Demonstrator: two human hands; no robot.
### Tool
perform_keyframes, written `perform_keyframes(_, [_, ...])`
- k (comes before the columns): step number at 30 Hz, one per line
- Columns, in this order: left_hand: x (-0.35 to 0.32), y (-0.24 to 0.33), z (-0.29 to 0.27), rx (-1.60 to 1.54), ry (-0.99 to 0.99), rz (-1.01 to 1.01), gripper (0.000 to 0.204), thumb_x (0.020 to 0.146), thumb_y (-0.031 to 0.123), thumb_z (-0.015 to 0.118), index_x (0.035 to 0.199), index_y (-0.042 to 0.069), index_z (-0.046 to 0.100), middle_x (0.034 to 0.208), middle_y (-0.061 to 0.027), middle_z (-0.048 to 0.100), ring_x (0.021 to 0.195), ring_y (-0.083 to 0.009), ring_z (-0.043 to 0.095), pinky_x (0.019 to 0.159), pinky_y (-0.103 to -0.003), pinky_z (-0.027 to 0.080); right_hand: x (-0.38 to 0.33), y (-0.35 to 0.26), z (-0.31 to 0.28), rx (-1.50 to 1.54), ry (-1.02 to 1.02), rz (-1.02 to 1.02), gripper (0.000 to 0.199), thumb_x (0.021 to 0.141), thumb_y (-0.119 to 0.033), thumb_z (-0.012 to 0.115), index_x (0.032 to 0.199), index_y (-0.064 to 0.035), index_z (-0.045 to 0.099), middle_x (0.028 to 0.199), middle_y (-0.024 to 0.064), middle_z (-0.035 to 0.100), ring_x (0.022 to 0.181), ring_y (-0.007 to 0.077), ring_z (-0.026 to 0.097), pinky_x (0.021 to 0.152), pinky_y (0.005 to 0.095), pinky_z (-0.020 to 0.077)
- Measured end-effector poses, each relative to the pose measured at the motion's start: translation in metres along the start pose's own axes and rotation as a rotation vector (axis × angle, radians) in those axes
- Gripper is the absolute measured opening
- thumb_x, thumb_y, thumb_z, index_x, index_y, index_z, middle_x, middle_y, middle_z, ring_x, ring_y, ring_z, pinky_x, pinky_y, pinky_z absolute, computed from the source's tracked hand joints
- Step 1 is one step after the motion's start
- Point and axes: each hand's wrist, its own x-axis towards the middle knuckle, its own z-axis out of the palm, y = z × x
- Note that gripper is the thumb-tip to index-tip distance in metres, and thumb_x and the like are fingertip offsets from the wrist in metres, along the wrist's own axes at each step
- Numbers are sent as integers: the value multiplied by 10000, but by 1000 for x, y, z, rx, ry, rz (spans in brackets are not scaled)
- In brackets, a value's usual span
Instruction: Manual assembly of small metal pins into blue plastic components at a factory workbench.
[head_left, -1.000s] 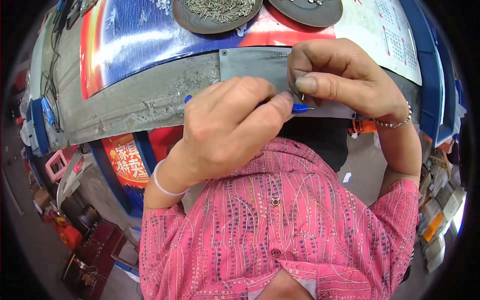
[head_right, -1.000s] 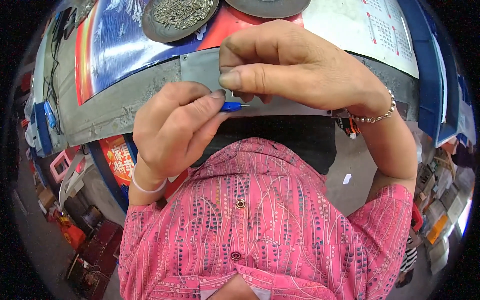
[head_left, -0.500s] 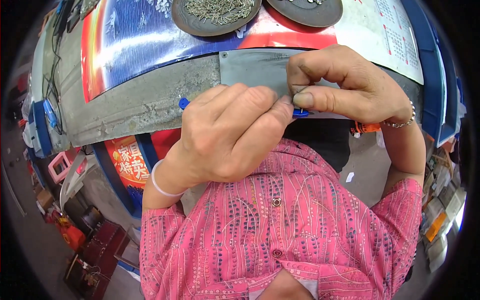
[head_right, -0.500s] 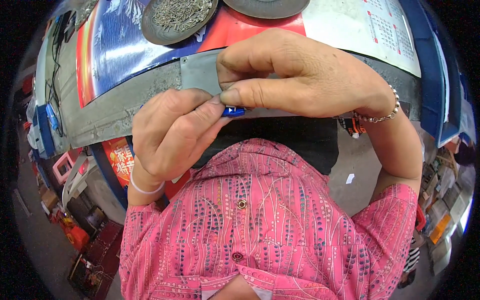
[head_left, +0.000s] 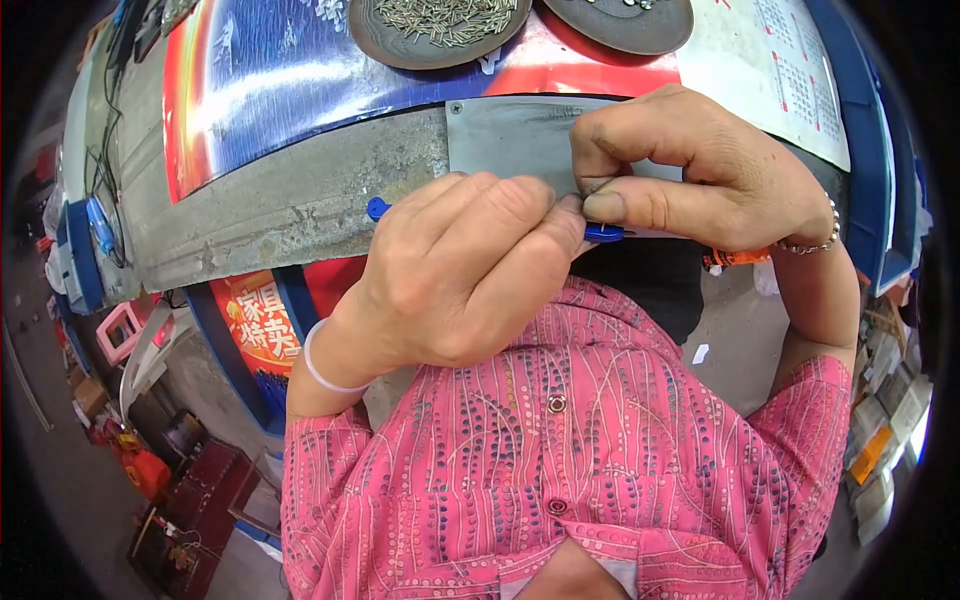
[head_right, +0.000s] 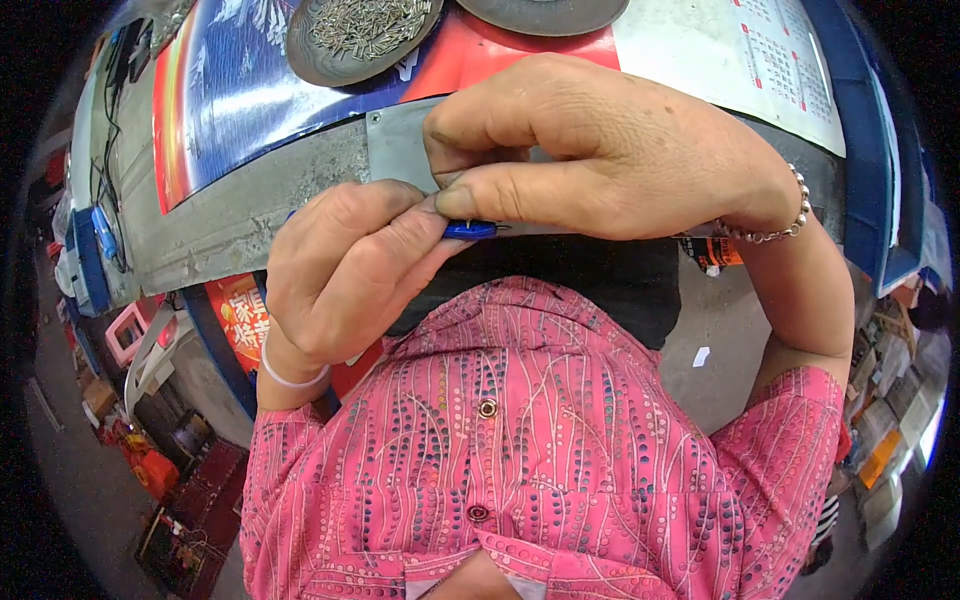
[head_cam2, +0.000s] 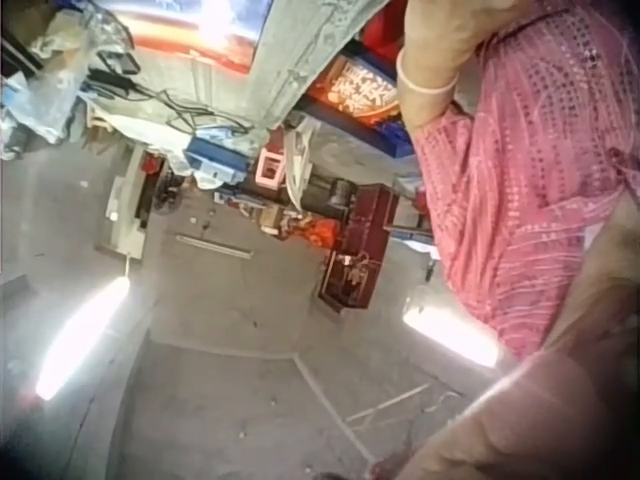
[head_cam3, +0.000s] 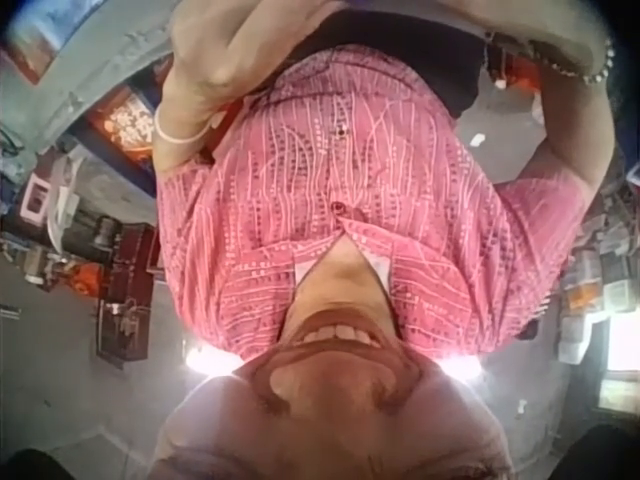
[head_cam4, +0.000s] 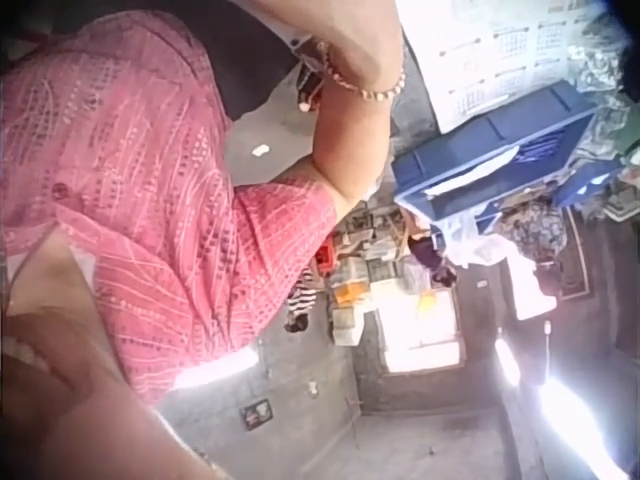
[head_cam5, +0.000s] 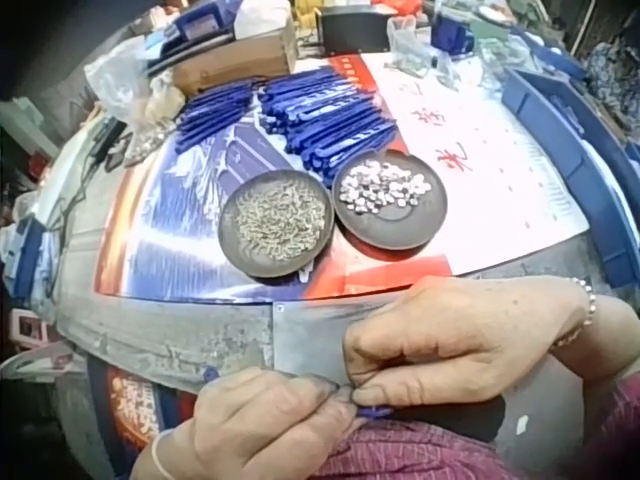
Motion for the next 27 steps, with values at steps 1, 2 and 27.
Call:
perform_keyframes(1, [0,0,0,-1,1,10,172,641,40,667,789,-15,599,759,-89,542,550,-168,533,451,-280,412,0,0,0,1,0,1,259,882,-199,605,785,21,509,693,90,487,621,214,480,597,309,403])
perform_keyframes(2, [0,-1,-1,-3,2,14,172,640,39,667,789,-16,599,761,-91,542,550,-169,533,451,-280,411,1,0,0,-15,-10,3,261,881,-202,607,785,21,509,694,89,489,620,217,481,595,311,404])
perform_keyframes(27, [-4,-5,-1,78,27,97,161,622,37,669,748,-18,586,742,-90,541,516,-139,504,416,-252,365,9,2,-6,-7,-43,-29,292,882,-232,603,764,7,487,660,82,444,566,226,440,536,318,371])
